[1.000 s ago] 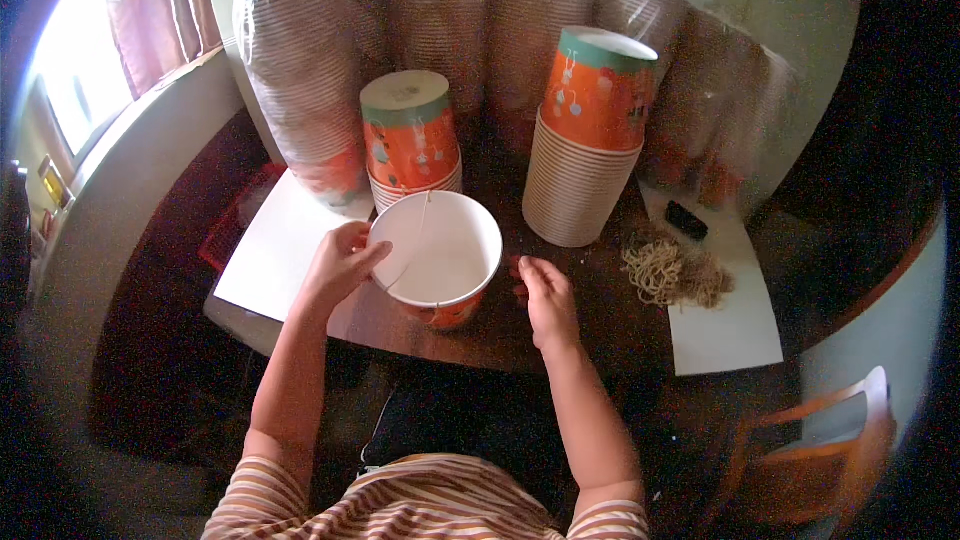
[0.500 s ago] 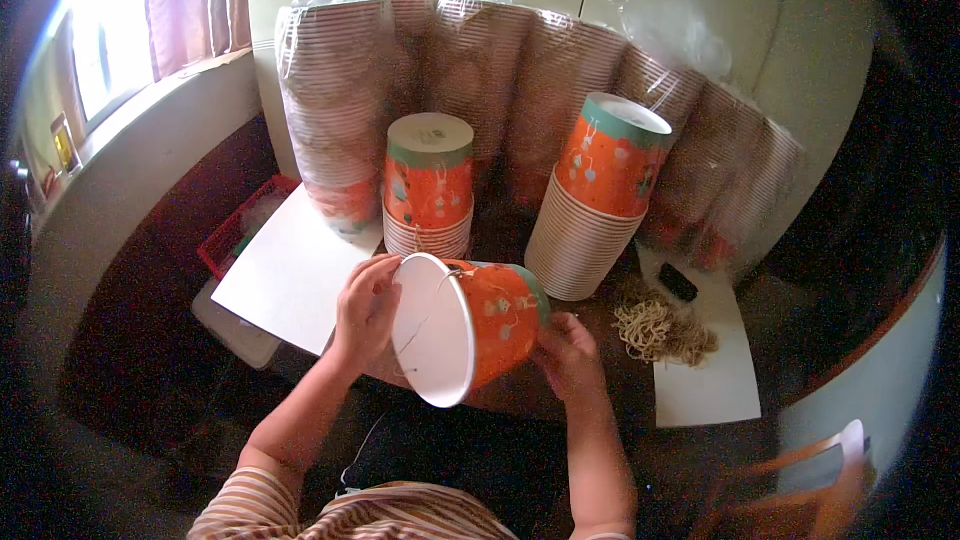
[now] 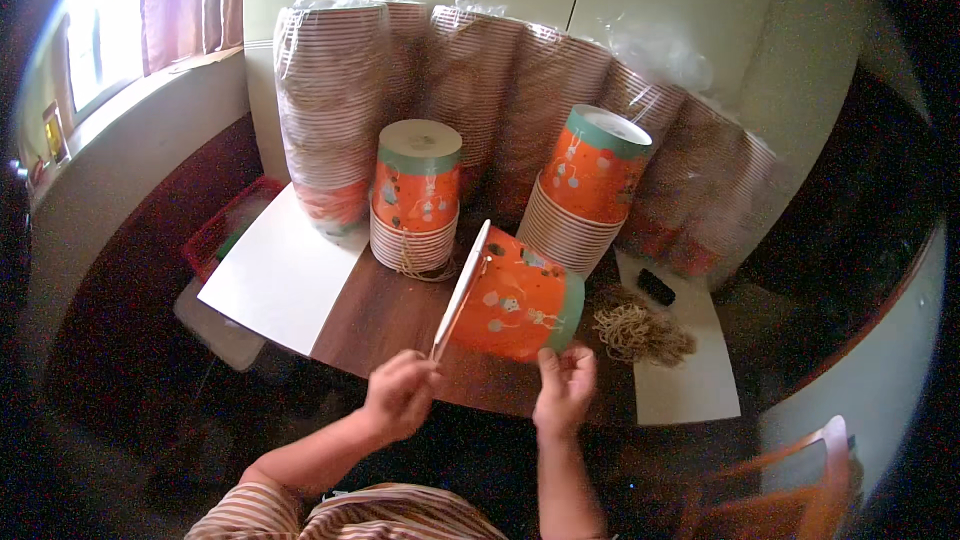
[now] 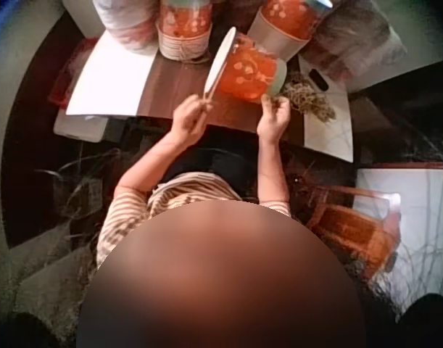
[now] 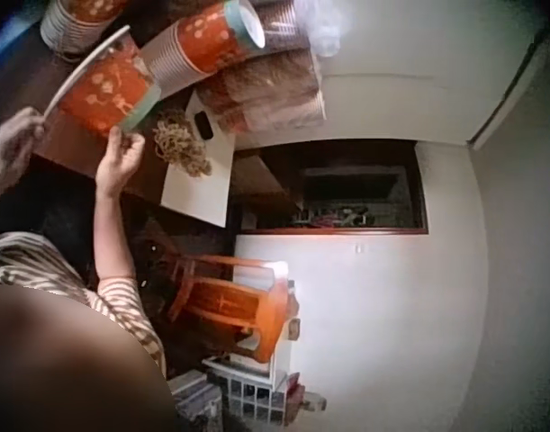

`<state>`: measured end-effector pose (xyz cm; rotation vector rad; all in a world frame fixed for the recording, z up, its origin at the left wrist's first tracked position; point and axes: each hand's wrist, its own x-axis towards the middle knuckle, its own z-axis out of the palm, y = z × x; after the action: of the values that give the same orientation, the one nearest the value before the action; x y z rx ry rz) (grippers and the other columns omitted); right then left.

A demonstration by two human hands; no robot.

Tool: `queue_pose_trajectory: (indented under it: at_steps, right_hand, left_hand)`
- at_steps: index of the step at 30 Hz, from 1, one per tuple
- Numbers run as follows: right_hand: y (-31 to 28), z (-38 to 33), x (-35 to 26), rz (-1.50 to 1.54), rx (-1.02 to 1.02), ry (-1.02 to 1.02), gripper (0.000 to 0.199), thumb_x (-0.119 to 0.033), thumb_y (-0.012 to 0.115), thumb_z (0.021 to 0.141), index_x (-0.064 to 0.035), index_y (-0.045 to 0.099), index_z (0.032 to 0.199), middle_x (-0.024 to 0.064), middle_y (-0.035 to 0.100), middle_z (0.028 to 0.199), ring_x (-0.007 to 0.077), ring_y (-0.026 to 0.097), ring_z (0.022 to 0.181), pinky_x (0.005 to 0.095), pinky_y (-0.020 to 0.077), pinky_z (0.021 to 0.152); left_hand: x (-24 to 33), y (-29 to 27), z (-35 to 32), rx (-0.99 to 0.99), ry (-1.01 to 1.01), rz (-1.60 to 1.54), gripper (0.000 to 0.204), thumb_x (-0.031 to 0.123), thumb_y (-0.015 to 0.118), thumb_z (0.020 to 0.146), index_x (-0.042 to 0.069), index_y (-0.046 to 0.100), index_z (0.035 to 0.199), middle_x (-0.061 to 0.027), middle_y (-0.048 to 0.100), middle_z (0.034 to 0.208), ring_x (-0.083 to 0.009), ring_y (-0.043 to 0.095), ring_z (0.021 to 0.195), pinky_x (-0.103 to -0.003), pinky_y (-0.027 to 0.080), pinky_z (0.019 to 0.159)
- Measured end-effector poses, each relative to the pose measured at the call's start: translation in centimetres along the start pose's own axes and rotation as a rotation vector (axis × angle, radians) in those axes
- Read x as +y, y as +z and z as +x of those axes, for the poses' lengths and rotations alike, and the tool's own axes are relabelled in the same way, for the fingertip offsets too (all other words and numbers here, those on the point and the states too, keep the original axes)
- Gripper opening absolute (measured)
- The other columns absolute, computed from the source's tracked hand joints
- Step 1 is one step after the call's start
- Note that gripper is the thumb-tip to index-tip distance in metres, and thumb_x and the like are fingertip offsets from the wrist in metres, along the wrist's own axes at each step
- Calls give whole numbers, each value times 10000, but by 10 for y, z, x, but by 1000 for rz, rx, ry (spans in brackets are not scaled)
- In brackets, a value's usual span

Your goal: Tying rubber bands around stacks of paper bowls for packaging.

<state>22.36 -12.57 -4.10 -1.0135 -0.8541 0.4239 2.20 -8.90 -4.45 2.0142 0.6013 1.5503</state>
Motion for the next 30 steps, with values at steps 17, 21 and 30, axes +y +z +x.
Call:
queue_pose_trajectory:
  at_steps: [17,21,30]
  right_hand:
    - [4,-34,29,531,58,453,346,-142,635,789,-33,509,1091,79,579,1042,201,572,931,341,511,742]
    - [-8,-22,28,814,-95,740,474,-126,571,845,-23,402,1276,137,498,1243,261,520,1099,417,521,829]
    - [-12,-22,42,1056,-314,1001,488,-190,522,891,-33,355,1321,153,435,1321,301,473,1164,456,473,912]
  left_hand:
    - [-28,-29,-5,350,-164,-143,116,-12,547,841,-13,616,934,-95,523,953,-162,519,879,-244,419,765]
    - [-17,-74,36,16,6,66,280,-54,550,799,33,609,1059,-132,500,1063,-242,522,980,-295,432,851]
    - [15,-106,91,-539,49,-2,257,77,552,844,71,610,1094,-136,548,1112,-291,534,1045,-377,438,895]
